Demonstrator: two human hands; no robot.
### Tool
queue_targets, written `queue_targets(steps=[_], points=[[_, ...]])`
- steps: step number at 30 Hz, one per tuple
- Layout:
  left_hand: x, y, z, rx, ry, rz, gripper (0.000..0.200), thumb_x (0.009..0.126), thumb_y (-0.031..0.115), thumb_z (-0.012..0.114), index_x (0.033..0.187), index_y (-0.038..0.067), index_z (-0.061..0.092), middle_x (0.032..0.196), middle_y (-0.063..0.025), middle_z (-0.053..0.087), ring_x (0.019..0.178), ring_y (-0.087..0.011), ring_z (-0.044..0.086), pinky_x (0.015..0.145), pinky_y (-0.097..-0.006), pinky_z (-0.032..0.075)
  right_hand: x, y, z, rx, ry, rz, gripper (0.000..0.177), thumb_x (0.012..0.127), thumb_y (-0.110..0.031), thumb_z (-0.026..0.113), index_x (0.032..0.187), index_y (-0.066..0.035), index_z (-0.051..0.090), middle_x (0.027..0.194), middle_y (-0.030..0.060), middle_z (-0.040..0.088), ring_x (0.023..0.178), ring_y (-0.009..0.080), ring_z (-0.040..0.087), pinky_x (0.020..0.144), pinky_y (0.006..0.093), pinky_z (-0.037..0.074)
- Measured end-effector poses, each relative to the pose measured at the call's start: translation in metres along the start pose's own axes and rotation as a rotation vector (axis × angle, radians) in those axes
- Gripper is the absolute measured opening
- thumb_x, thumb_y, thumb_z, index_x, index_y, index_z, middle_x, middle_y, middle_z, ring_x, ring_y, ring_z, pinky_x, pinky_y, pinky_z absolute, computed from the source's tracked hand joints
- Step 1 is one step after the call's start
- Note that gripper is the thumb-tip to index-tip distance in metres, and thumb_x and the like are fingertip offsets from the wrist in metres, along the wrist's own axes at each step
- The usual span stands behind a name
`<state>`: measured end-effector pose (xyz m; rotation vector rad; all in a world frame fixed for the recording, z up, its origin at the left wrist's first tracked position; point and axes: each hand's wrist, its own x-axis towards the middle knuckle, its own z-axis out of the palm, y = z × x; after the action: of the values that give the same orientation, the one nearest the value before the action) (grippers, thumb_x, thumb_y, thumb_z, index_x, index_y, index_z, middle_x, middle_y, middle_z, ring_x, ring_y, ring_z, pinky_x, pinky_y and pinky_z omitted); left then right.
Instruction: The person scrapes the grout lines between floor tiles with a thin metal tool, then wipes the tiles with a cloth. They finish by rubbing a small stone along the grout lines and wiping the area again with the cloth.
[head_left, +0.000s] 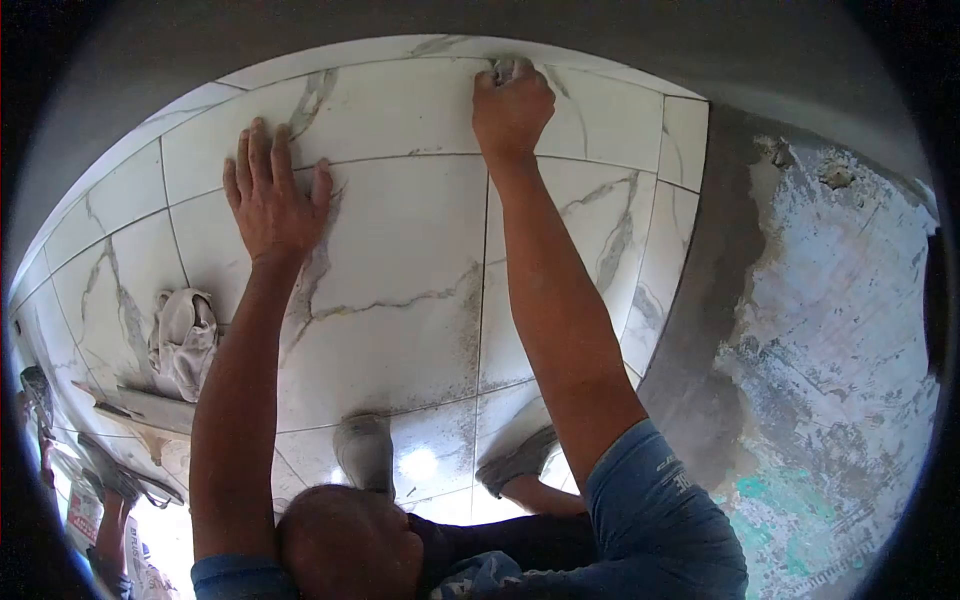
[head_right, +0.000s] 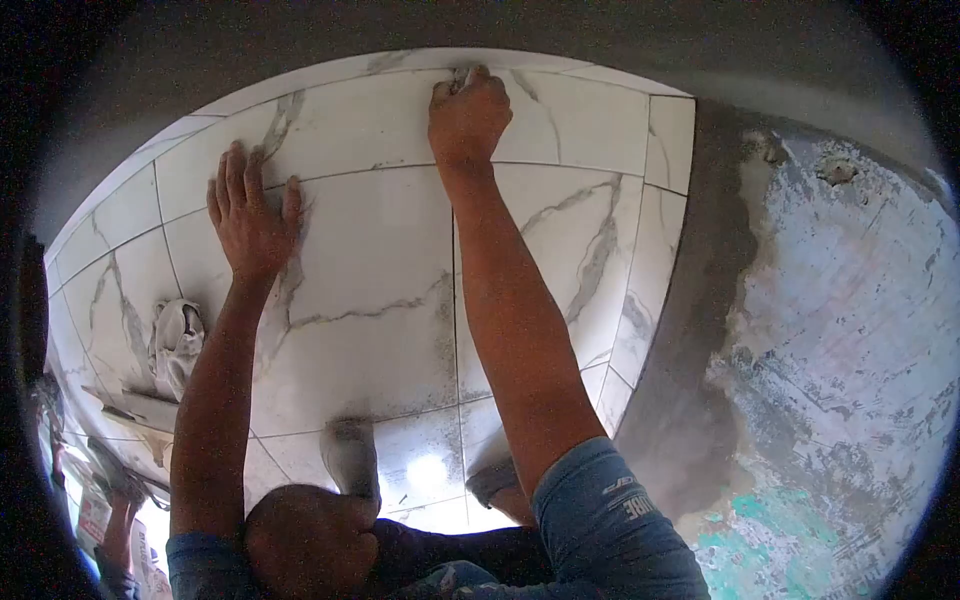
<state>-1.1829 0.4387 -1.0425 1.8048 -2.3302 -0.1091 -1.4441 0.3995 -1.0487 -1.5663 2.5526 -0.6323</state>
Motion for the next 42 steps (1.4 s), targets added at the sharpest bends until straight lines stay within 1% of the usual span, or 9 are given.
queue_targets(steps=[8, 11, 17, 20, 22, 26, 28, 34, 42], points=[[-0.002, 0.0, 0.005, 0.016, 0.037, 0.019, 0.056, 0.089, 0.039, 0.054, 0.133, 0.006, 0.041, 0.143, -0.0162, 0.035, 0.136, -0.0313, 0.03, 0.11, -0.0515, 0.022, -0.001, 0.015, 0.01, 0.179, 0.17, -0.026, 0.023, 0.073, -0.018, 0.066, 0.076, 0.003, 0.057, 0.075, 0.0196, 0.059, 0.071, 0.0387, 0.061, 0.064, 0.0469, 0.05], [0.001, 0.0, 0.002, 0.025, 0.018, 0.001, 0.056, 0.089, 0.039, 0.054, 0.133, 0.006, 0.041, 0.143, -0.0159, 0.035, 0.136, -0.0306, 0.029, 0.11, -0.0512, 0.022, 0.007, 0.009, 0.003, 0.371, 0.134, 0.078, 0.023, 0.074, -0.019, 0.065, 0.074, 0.003, 0.057, 0.076, 0.0202, 0.06, 0.07, 0.0381, 0.061, 0.063, 0.0461, 0.05], [-0.001, 0.0, 0.003, 0.013, 0.025, 0.01, 0.056, 0.089, 0.039, 0.054, 0.132, 0.006, 0.041, 0.144, -0.0153, 0.034, 0.136, -0.0301, 0.029, 0.11, -0.0515, 0.022, 0.01, 0.007, 0.005, 0.106, 0.098, 0.0, 0.021, 0.075, -0.018, 0.066, 0.076, 0.002, 0.059, 0.078, 0.0205, 0.062, 0.074, 0.0361, 0.063, 0.067, 0.0448, 0.051], [0.0, 0.0, 0.003, -0.009, 0.061, 0.026, 0.056, 0.088, 0.038, 0.055, 0.132, 0.006, 0.041, 0.143, -0.0156, 0.035, 0.136, -0.0306, 0.03, 0.11, -0.0516, 0.022, 0.011, 0.002, -0.017, 0.101, -0.065, 0.034, 0.023, 0.075, -0.02, 0.067, 0.079, 0.001, 0.06, 0.08, 0.0212, 0.063, 0.078, 0.0375, 0.063, 0.07, 0.0443, 0.052], [0.0, -0.001, 0.004, 0.014, 0.041, 0.013, 0.056, 0.088, 0.038, 0.055, 0.132, 0.006, 0.042, 0.143, -0.016, 0.036, 0.135, -0.031, 0.03, 0.11, -0.0515, 0.023, 0.008, -0.002, -0.043, -0.045, -0.301, -0.037, 0.026, 0.076, -0.022, 0.067, 0.083, 0.002, 0.06, 0.084, 0.0216, 0.064, 0.081, 0.0376, 0.064, 0.073, 0.0433, 0.053], [-0.001, -0.001, 0.003, 0.0, 0.038, 0.007, 0.056, 0.088, 0.039, 0.055, 0.132, 0.006, 0.042, 0.143, -0.0163, 0.036, 0.135, -0.0312, 0.031, 0.109, -0.0517, 0.023, 0.012, 0.006, -0.029, 0.207, -0.301, 0.105, 0.029, 0.076, -0.022, 0.067, 0.087, 0.003, 0.06, 0.083, 0.0218, 0.063, 0.082, 0.0371, 0.063, 0.072, 0.0443, 0.053], [0.001, -0.001, 0.001, 0.007, 0.032, 0.007, 0.056, 0.089, 0.039, 0.055, 0.131, 0.005, 0.042, 0.143, -0.0165, 0.035, 0.135, -0.0313, 0.031, 0.109, -0.0519, 0.023, 0.012, 0.003, -0.013, 0.036, -0.061, -0.053, 0.026, 0.077, -0.02, 0.065, 0.087, 0.003, 0.059, 0.082, 0.0218, 0.061, 0.079, 0.0366, 0.062, 0.07, 0.045, 0.052], [0.001, -0.001, 0.002, 0.014, 0.052, 0.023, 0.056, 0.088, 0.04, 0.055, 0.13, 0.005, 0.044, 0.142, -0.0161, 0.037, 0.134, -0.0314, 0.033, 0.109, -0.0502, 0.024, -0.019, 0.006, -0.026, -0.067, -0.183, -0.101, 0.021, 0.079, -0.018, 0.061, 0.087, 0.001, 0.056, 0.081, 0.0199, 0.058, 0.076, 0.035, 0.06, 0.068, 0.0451, 0.051], [-0.002, -0.004, 0.007, 0.025, 0.09, 0.059, 0.057, 0.088, 0.043, 0.055, 0.13, 0.007, 0.044, 0.14, -0.0151, 0.04, 0.133, -0.0299, 0.034, 0.108, -0.0504, 0.025, -0.093, 0.021, -0.05, -0.033, -0.259, 0.007, 0.02, 0.08, -0.018, 0.061, 0.087, 0.0, 0.055, 0.08, 0.0186, 0.057, 0.077, 0.0354, 0.059, 0.069, 0.0468, 0.049]])
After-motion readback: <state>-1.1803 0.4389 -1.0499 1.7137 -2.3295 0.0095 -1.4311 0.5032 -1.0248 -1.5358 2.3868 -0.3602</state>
